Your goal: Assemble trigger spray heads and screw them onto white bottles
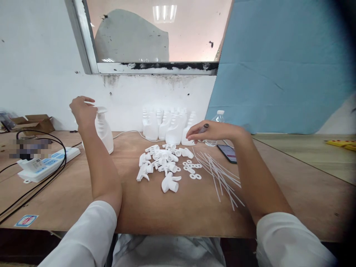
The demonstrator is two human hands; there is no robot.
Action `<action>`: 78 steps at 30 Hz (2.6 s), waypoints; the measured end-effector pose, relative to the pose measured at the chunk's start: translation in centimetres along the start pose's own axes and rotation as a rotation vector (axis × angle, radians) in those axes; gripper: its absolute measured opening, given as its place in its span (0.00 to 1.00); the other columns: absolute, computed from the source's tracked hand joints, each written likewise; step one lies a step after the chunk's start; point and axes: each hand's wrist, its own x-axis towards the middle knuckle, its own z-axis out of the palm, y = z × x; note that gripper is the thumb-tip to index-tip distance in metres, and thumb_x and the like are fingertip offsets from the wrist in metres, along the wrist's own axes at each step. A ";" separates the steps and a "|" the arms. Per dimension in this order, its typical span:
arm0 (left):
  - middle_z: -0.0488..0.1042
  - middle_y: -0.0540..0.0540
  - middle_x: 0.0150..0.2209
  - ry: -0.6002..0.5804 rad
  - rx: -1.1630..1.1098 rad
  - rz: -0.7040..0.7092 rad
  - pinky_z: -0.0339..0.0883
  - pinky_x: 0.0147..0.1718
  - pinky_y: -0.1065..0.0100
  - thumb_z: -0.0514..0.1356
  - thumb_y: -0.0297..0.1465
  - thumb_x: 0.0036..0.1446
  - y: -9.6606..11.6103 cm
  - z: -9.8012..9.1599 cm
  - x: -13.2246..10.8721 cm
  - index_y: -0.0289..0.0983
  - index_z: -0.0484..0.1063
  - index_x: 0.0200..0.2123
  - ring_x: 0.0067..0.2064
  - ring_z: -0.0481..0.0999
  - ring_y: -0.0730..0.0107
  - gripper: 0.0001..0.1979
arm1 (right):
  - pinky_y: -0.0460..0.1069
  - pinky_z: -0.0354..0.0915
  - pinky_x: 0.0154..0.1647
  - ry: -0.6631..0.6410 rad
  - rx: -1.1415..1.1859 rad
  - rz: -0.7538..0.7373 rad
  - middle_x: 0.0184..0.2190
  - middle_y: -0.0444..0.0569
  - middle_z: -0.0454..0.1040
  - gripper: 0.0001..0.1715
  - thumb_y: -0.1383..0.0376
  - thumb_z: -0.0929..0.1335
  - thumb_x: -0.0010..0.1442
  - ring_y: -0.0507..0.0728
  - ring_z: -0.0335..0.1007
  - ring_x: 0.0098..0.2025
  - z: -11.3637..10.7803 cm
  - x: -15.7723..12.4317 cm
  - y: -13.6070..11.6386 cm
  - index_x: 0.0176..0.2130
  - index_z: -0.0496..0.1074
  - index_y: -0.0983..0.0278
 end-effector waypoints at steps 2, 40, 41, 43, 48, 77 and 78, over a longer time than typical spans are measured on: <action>0.79 0.55 0.44 0.040 -0.166 0.134 0.69 0.41 0.61 0.63 0.35 0.46 1.4 -0.6 -0.9 0.38 0.73 0.44 0.41 0.75 0.64 0.19 | 0.51 0.62 0.28 -0.013 0.016 0.007 0.29 0.49 0.78 0.21 0.47 0.70 0.54 0.57 0.73 0.30 0.0 0.0 -0.1 0.37 0.79 0.61; 0.69 0.48 0.27 -0.933 -0.356 0.955 0.59 0.27 0.70 0.63 0.50 0.53 15.4 4.1 -12.5 0.35 0.71 0.34 0.29 0.68 0.71 0.22 | 0.47 0.50 0.15 0.965 0.672 -0.473 0.19 0.39 0.55 0.26 0.49 0.75 0.49 0.49 0.51 0.18 1.5 1.0 -2.7 0.25 0.59 0.60; 0.68 0.49 0.27 -0.957 -0.382 0.971 0.59 0.27 0.70 0.64 0.50 0.52 15.2 4.2 -12.2 0.35 0.71 0.34 0.29 0.68 0.72 0.22 | 0.47 0.51 0.15 0.955 0.663 -0.500 0.19 0.39 0.55 0.26 0.48 0.75 0.49 0.49 0.52 0.18 1.6 1.0 -2.7 0.25 0.59 0.60; 0.68 0.49 0.26 -1.014 -0.423 1.003 0.58 0.26 0.71 0.65 0.50 0.49 14.9 4.5 -11.7 0.35 0.71 0.32 0.29 0.68 0.72 0.22 | 0.48 0.56 0.17 0.920 0.641 -0.553 0.20 0.40 0.58 0.26 0.48 0.75 0.48 0.49 0.56 0.20 1.6 0.9 -2.4 0.26 0.61 0.60; 0.69 0.50 0.28 -1.124 -0.442 0.986 0.58 0.27 0.71 0.66 0.50 0.47 14.3 4.6 -10.8 0.36 0.71 0.34 0.31 0.68 0.71 0.23 | 0.50 0.68 0.29 0.801 0.580 -0.632 0.30 0.44 0.67 0.24 0.51 0.76 0.47 0.53 0.66 0.31 1.5 0.8 -1.7 0.38 0.69 0.59; 0.75 0.45 0.48 -1.235 -0.170 0.833 0.63 0.41 0.70 0.64 0.44 0.50 12.4 6.8 -8.4 0.39 0.73 0.47 0.46 0.73 0.62 0.23 | 0.48 0.60 0.29 0.624 0.197 -0.513 0.34 0.45 0.70 0.27 0.57 0.80 0.40 0.55 0.64 0.33 1.3 1.4 -1.1 0.39 0.70 0.58; 0.76 0.45 0.47 -1.269 -0.208 0.832 0.64 0.42 0.70 0.64 0.43 0.51 12.2 6.6 -8.3 0.39 0.74 0.47 0.46 0.74 0.62 0.22 | 0.48 0.60 0.29 0.606 0.219 -0.525 0.35 0.45 0.70 0.28 0.57 0.80 0.40 0.55 0.64 0.34 1.2 1.2 -1.2 0.39 0.70 0.58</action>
